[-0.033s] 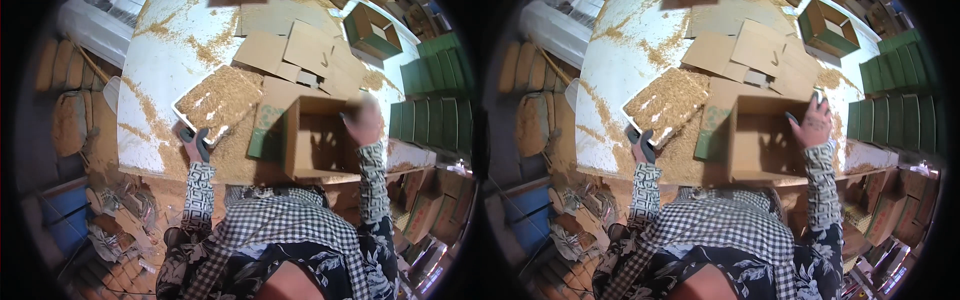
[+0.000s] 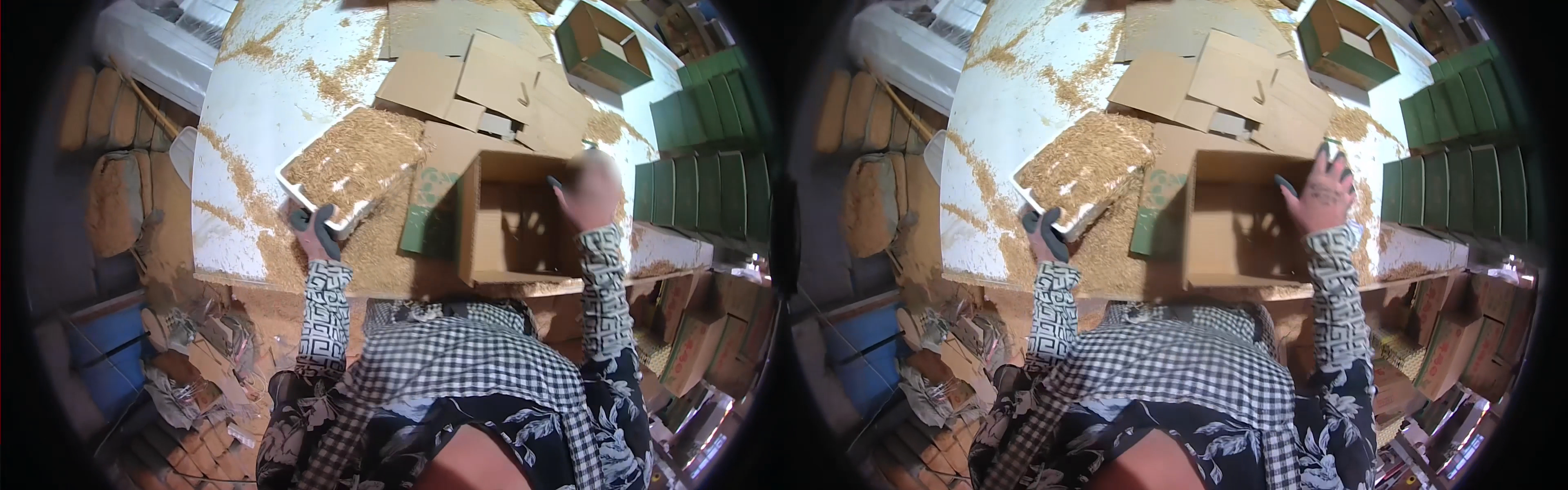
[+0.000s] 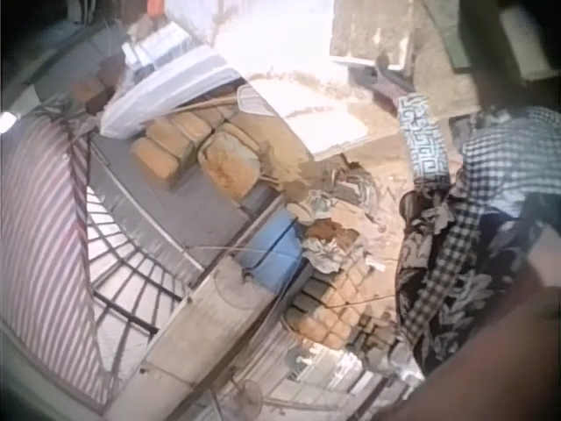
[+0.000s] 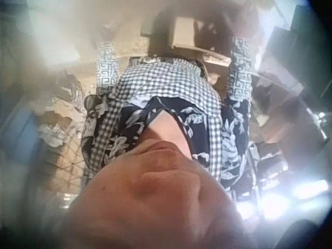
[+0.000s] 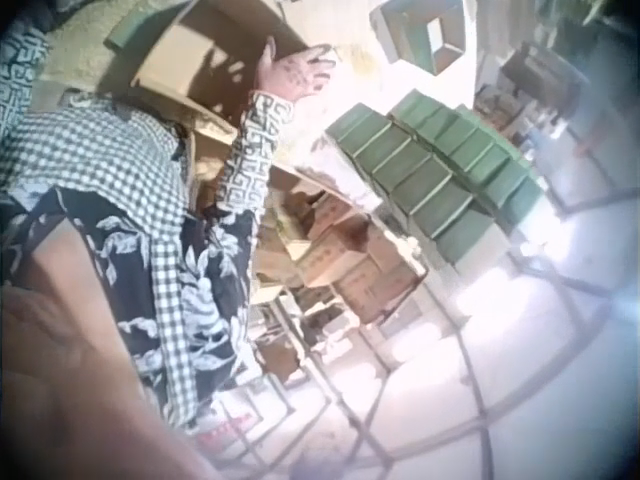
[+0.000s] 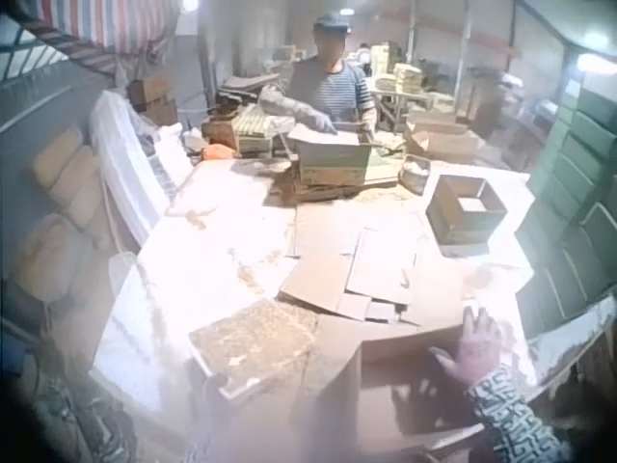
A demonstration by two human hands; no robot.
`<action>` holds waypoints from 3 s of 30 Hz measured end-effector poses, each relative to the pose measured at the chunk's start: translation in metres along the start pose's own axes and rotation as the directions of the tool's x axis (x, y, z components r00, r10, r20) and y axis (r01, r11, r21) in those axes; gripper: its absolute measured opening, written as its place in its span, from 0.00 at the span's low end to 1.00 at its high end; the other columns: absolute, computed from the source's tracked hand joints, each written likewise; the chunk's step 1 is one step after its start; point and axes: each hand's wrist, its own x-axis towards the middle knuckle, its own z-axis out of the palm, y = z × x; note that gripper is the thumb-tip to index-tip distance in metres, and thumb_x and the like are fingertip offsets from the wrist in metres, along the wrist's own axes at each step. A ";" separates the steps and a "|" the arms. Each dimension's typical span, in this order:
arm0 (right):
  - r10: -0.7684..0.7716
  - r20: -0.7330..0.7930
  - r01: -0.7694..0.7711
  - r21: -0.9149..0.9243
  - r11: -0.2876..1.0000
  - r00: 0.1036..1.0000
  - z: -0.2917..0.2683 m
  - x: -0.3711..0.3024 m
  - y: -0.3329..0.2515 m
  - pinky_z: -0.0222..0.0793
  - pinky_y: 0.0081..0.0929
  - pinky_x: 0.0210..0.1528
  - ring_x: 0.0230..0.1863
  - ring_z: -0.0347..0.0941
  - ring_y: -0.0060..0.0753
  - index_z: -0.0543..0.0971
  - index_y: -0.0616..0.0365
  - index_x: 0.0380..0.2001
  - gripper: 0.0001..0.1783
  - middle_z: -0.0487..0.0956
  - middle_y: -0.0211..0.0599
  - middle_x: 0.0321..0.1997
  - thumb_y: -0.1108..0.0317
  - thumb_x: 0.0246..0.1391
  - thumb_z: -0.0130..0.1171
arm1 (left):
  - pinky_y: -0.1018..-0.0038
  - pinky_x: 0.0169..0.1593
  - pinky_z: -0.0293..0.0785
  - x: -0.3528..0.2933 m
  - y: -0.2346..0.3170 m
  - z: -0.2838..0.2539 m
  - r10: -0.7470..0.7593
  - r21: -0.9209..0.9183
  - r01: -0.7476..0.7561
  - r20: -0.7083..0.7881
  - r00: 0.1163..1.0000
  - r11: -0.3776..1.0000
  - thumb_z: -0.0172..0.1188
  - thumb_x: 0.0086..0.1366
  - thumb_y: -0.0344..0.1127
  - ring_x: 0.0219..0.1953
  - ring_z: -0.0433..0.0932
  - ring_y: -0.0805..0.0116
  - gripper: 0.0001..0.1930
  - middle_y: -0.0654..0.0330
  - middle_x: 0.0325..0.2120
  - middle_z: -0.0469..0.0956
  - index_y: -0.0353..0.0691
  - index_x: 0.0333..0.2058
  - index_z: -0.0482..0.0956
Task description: The person folds cardboard sheets to assemble boxes, places trays filled with grain and paper packets inside, and stacks the assembled boxes.
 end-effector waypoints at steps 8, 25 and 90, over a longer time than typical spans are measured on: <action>-0.060 -0.452 0.113 0.092 0.989 0.890 -0.005 -0.004 -0.001 0.54 0.53 0.54 0.57 0.56 0.49 0.67 0.52 0.51 0.31 0.63 0.46 0.55 0.53 0.43 0.58 | 0.62 0.41 0.75 -0.117 0.090 0.029 0.280 -0.263 -0.226 0.191 0.941 0.938 0.49 0.50 0.40 0.42 0.73 0.56 0.20 0.53 0.37 0.69 0.37 0.42 0.64; -0.151 -0.002 -0.039 0.962 -0.269 0.989 -0.040 -0.077 0.141 0.68 0.28 0.47 0.49 0.68 0.34 0.56 0.66 0.57 0.36 0.66 0.47 0.53 0.62 0.46 0.51 | 0.67 0.60 0.52 -0.144 -0.018 0.118 0.588 0.418 -0.861 0.632 0.505 0.289 0.53 0.57 0.31 0.56 0.58 0.58 0.24 0.52 0.50 0.63 0.37 0.52 0.61; -0.414 -0.116 0.423 0.057 0.905 0.903 -0.071 0.025 0.075 0.65 0.30 0.38 0.29 0.73 0.34 0.79 0.56 0.22 0.29 0.77 0.39 0.25 0.38 0.43 0.51 | 0.72 0.38 0.71 -0.115 0.108 0.164 0.591 0.573 -0.760 0.741 0.319 -0.308 0.65 0.43 0.49 0.34 0.75 0.62 0.26 0.56 0.33 0.75 0.41 0.39 0.72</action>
